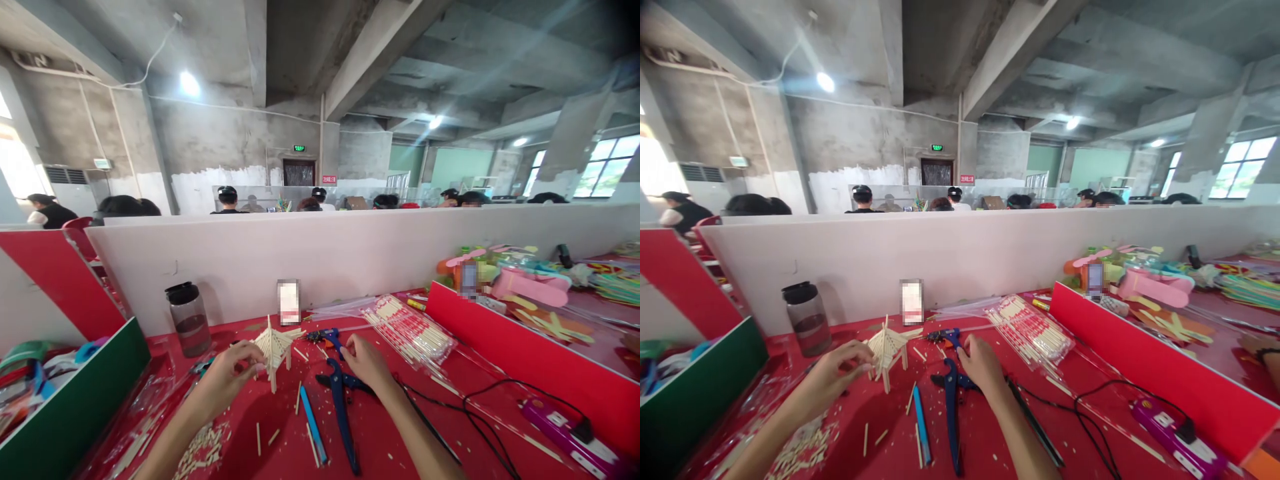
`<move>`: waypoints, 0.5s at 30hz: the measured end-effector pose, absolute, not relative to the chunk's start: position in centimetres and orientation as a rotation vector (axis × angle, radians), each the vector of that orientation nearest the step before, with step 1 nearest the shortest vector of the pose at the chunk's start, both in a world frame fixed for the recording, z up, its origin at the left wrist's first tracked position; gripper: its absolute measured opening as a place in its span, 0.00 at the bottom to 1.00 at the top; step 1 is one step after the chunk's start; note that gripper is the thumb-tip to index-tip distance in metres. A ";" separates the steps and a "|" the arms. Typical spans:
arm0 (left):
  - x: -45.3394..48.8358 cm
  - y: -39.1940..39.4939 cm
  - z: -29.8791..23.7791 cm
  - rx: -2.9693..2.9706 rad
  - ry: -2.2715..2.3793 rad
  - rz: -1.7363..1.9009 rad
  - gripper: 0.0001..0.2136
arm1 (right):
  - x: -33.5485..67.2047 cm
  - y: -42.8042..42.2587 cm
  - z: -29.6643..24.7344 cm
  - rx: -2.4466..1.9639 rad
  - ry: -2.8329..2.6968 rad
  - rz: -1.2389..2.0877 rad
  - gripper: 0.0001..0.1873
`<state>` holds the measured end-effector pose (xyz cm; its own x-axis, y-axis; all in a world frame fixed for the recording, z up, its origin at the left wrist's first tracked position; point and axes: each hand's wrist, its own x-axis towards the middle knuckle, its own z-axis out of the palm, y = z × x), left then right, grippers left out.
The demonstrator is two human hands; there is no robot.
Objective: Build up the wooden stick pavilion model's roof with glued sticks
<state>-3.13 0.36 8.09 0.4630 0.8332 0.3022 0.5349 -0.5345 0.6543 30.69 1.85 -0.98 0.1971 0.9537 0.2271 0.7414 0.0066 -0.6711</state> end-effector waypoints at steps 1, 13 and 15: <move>-3.2 0.4 8.0 2.229 1.133 0.837 0.10 | 30.5 2.8 -0.9 -1.844 -1.611 0.363 0.07; -4.0 0.7 7.5 2.148 1.102 0.780 0.09 | 29.6 6.6 -0.9 -2.052 -1.802 0.436 0.17; -3.8 0.7 7.5 2.131 1.096 0.782 0.10 | 29.9 5.7 -0.4 -1.994 -1.777 0.445 0.17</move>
